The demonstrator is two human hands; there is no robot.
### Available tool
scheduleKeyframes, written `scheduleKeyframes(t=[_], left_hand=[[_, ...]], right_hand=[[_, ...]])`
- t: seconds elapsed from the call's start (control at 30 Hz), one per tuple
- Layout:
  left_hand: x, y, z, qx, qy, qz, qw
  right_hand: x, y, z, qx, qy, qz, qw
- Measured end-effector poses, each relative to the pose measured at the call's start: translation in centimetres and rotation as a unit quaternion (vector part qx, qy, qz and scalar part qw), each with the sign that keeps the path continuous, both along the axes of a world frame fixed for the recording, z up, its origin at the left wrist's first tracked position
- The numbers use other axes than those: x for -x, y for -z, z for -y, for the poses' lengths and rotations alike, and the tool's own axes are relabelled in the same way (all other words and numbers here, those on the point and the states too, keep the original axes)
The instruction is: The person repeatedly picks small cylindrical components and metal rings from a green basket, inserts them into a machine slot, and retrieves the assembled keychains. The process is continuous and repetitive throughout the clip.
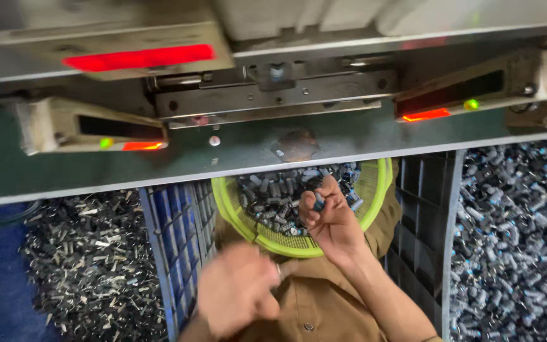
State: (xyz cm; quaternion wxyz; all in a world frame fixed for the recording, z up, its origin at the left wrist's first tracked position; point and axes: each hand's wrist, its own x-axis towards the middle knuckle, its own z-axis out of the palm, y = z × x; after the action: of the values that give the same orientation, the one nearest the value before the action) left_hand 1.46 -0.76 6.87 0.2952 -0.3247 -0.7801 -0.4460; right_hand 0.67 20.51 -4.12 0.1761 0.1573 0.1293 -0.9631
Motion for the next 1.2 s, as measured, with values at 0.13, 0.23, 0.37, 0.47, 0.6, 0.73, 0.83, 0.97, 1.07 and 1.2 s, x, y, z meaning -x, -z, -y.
scheduleKeyframes(t=[0.13, 0.23, 0.37, 0.47, 0.6, 0.73, 0.83, 0.97, 1.07, 1.2], left_hand=[[0.5, 2.7, 0.2, -0.028, -0.176, 0.205, 0.962], [0.3, 4.2, 0.2, -0.217, -0.078, 0.377, 0.897], [-0.5, 5.3, 0.4, -0.417, 0.058, 0.480, 0.770], [-1.0, 5.9, 0.7, -0.405, 0.085, 0.436, 0.799], [-1.4, 6.4, 1.3, -0.404, 0.061, 0.455, 0.791], [-1.7, 6.7, 1.7, -0.422, 0.049, 0.464, 0.777], [-1.5, 6.9, 1.6, -0.408, 0.066, 0.469, 0.781], [-0.8, 6.8, 1.5, -0.424, 0.075, 0.454, 0.780], [-0.2, 5.9, 1.5, -0.442, 0.103, 0.449, 0.769], [0.7, 4.5, 1.1, -0.323, 0.106, 0.361, 0.869]], right_hand=[[1.6, -2.0, 0.4, -0.127, -0.004, -0.071, 0.989], [3.7, -4.7, 0.8, -0.288, 0.030, -0.201, 0.936], [9.1, -9.9, 1.8, -0.549, 0.114, -0.372, 0.740], [14.2, -12.6, 1.8, -0.707, 0.163, -0.541, 0.425], [18.0, -12.1, 3.5, -0.780, 0.145, -0.468, 0.390], [17.7, -13.8, 2.9, -0.774, 0.042, -0.497, 0.391], [15.5, -16.3, 1.7, -0.812, 0.125, -0.531, 0.207], [7.8, -14.0, 2.8, -0.632, 0.056, -0.369, 0.679], [4.6, -8.9, 3.2, -0.637, -0.042, -0.531, 0.557], [1.1, -4.7, 4.2, -0.602, -0.103, -0.283, 0.739]])
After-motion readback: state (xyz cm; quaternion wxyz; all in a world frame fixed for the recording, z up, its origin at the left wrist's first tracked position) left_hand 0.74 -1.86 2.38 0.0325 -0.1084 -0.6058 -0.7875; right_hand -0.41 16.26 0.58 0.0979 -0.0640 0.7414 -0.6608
